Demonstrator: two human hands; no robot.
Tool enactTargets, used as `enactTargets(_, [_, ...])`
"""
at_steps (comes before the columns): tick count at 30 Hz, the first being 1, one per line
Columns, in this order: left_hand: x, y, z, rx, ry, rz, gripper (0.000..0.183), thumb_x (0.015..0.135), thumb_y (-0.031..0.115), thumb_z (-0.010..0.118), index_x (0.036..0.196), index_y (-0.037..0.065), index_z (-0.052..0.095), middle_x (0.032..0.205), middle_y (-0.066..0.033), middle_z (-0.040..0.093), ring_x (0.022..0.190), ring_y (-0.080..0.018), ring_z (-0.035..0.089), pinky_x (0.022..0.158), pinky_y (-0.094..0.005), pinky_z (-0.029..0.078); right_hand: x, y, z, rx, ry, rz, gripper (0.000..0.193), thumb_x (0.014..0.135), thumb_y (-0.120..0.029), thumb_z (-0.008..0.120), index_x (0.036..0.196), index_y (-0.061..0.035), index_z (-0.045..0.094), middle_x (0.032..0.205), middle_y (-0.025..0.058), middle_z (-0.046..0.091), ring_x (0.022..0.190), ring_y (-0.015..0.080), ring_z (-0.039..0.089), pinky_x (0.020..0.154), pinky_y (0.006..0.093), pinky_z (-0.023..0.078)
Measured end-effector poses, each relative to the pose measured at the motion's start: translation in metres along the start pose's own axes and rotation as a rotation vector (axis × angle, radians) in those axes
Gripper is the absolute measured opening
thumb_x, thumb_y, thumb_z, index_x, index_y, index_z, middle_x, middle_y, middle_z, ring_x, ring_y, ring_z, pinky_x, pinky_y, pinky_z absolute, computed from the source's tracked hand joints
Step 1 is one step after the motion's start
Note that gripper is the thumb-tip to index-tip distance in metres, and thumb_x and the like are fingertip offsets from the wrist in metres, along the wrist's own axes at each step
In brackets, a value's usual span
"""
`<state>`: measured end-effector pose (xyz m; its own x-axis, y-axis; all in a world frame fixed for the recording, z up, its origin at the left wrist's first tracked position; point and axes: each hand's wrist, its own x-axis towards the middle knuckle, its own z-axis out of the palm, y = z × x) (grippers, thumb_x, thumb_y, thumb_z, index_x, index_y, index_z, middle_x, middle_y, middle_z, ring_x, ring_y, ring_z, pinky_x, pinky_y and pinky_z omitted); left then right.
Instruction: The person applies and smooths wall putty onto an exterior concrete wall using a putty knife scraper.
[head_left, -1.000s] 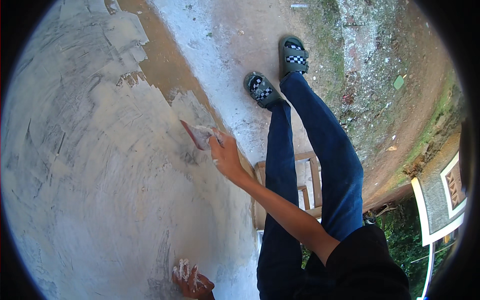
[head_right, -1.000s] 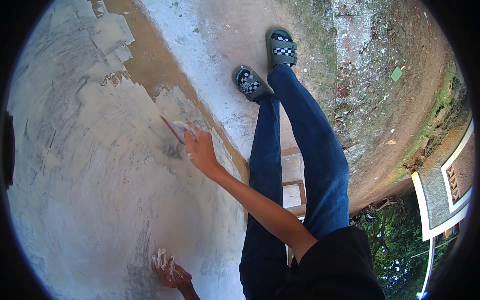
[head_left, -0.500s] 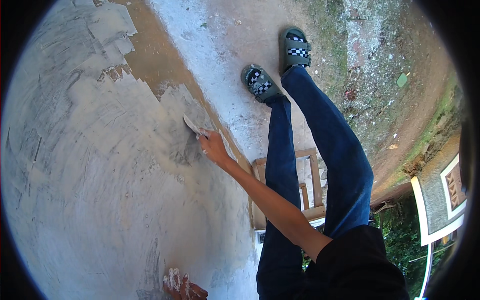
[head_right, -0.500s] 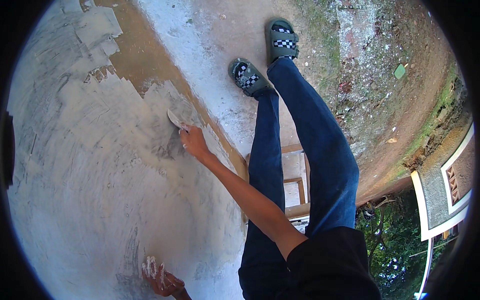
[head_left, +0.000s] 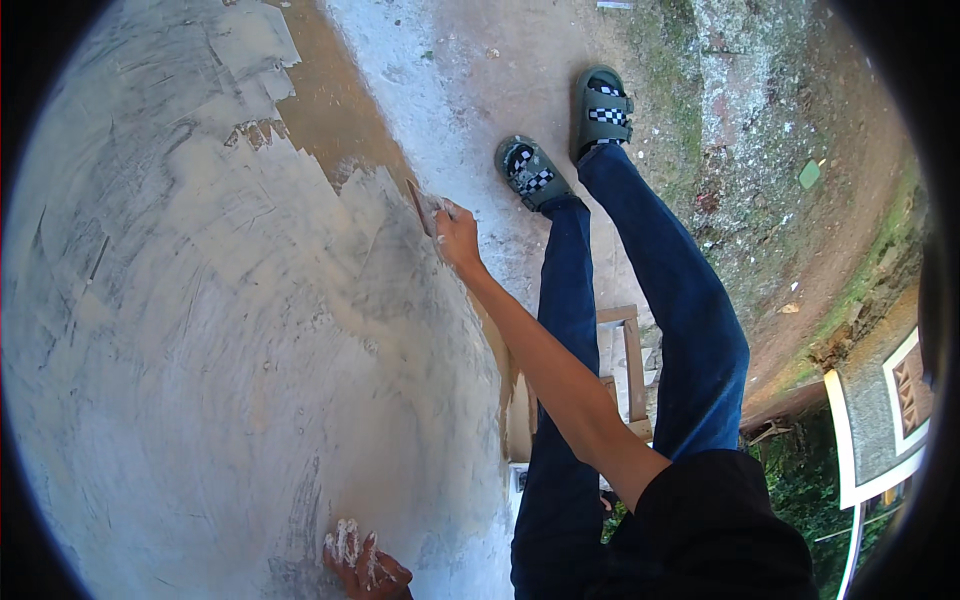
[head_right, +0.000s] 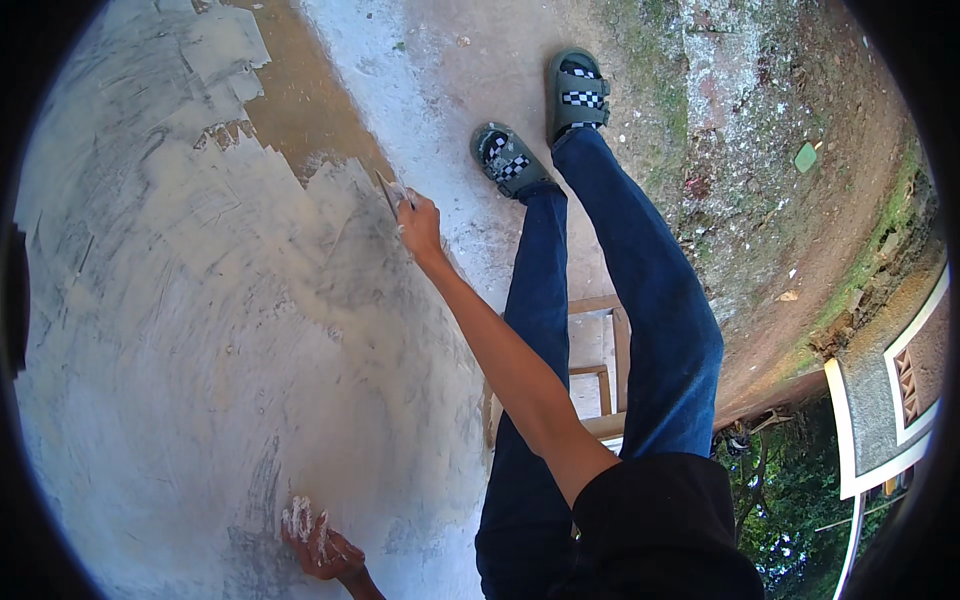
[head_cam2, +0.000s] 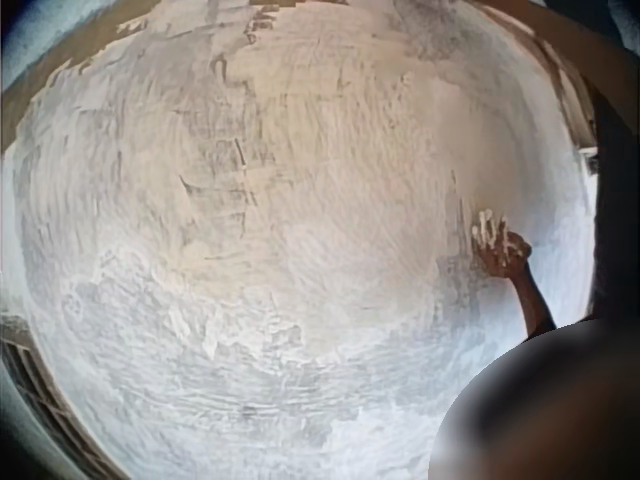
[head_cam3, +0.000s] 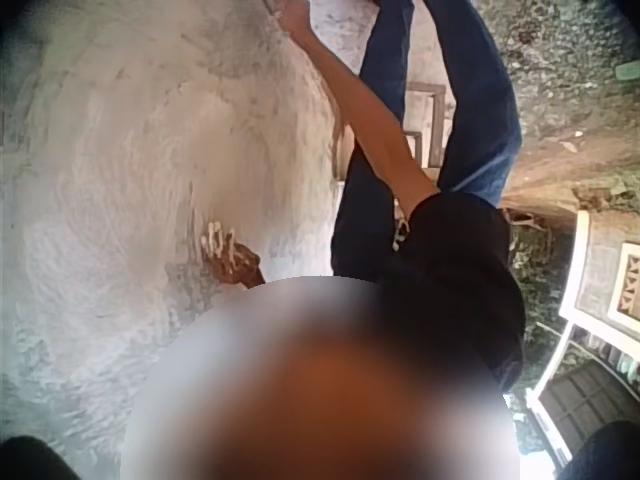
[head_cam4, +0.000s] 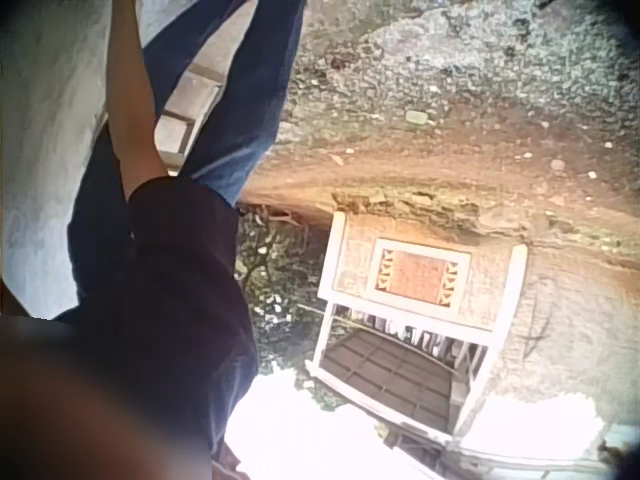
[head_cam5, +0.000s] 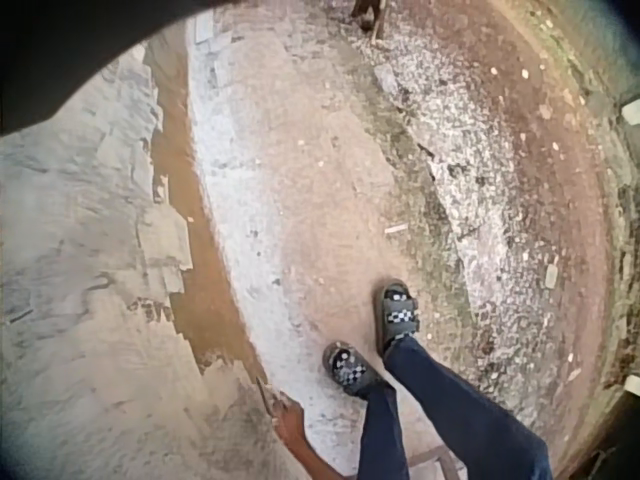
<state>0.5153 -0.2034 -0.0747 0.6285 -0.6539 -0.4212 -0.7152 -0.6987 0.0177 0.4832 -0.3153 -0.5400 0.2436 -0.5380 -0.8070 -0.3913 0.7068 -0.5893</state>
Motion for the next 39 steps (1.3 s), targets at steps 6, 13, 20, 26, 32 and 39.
enactTargets(6, [-0.002,0.001,-0.002,0.043,0.014,-0.04,0.034,0.084,0.024,0.042,0.085,-0.002,0.064,0.098,-0.0254,0.063,0.094,-0.0395,0.061,0.092,-0.0578,0.039,-0.007,-0.027,0.046,-0.258,-0.18,-0.019,0.028,0.08,-0.014,0.046,0.091,0.0068,0.062,0.073,0.0313,0.058,0.072,0.0446,0.058,0.071,0.0474,0.045])
enactTargets(13, [-0.009,-0.007,0.001,-0.048,0.055,-0.012,0.035,0.082,0.025,0.043,0.082,-0.003,0.065,0.098,-0.0236,0.063,0.092,-0.0381,0.061,0.092,-0.0568,0.039,-0.211,-0.168,0.021,-0.043,-0.238,-0.643,0.03,0.082,-0.008,0.05,0.102,0.0114,0.059,0.073,0.026,0.061,0.051,0.027,0.058,0.052,0.0343,0.045])
enactTargets(20, [-0.008,-0.009,-0.005,-0.064,0.054,-0.018,0.036,0.081,0.024,0.044,0.083,-0.005,0.065,0.098,-0.0241,0.063,0.095,-0.0411,0.058,0.092,-0.0571,0.039,-0.113,-0.092,-0.009,0.186,-0.138,0.05,0.028,0.086,-0.014,0.047,0.099,0.0073,0.059,0.057,0.0049,0.044,0.053,0.0083,0.039,0.049,0.0299,0.034])
enactTargets(26, [0.002,0.0,0.004,-0.079,0.089,0.009,0.037,0.082,0.025,0.043,0.085,-0.005,0.064,0.097,-0.0247,0.063,0.097,-0.0424,0.057,0.092,-0.0574,0.039,-0.025,0.101,-0.015,-0.075,0.014,0.022,0.032,0.082,-0.017,0.049,0.106,-0.0005,0.061,0.066,0.0191,0.06,0.061,0.0254,0.058,0.063,0.0379,0.044])
enactTargets(32, [-0.018,-0.005,-0.001,-0.058,0.07,-0.099,0.032,0.081,0.023,0.047,0.089,-0.003,0.063,0.094,-0.0207,0.064,0.098,-0.0389,0.058,0.098,-0.0601,0.034,-0.121,0.038,0.016,-0.159,-0.226,0.179,0.036,0.082,-0.017,0.05,0.106,0.0082,0.058,0.064,0.0214,0.058,0.059,0.0286,0.058,0.061,0.0393,0.044])
enactTargets(39, [-0.042,0.002,-0.014,0.001,0.092,-0.185,0.028,0.08,0.02,0.05,0.092,-0.001,0.062,0.091,-0.0169,0.065,0.099,-0.0349,0.06,0.101,-0.0623,0.029,-0.278,-0.099,-0.04,-0.084,-0.507,-0.223,0.034,0.085,-0.011,0.052,0.111,0.0105,0.055,0.098,0.0248,0.063,0.075,0.0243,0.062,0.071,0.0301,0.047])
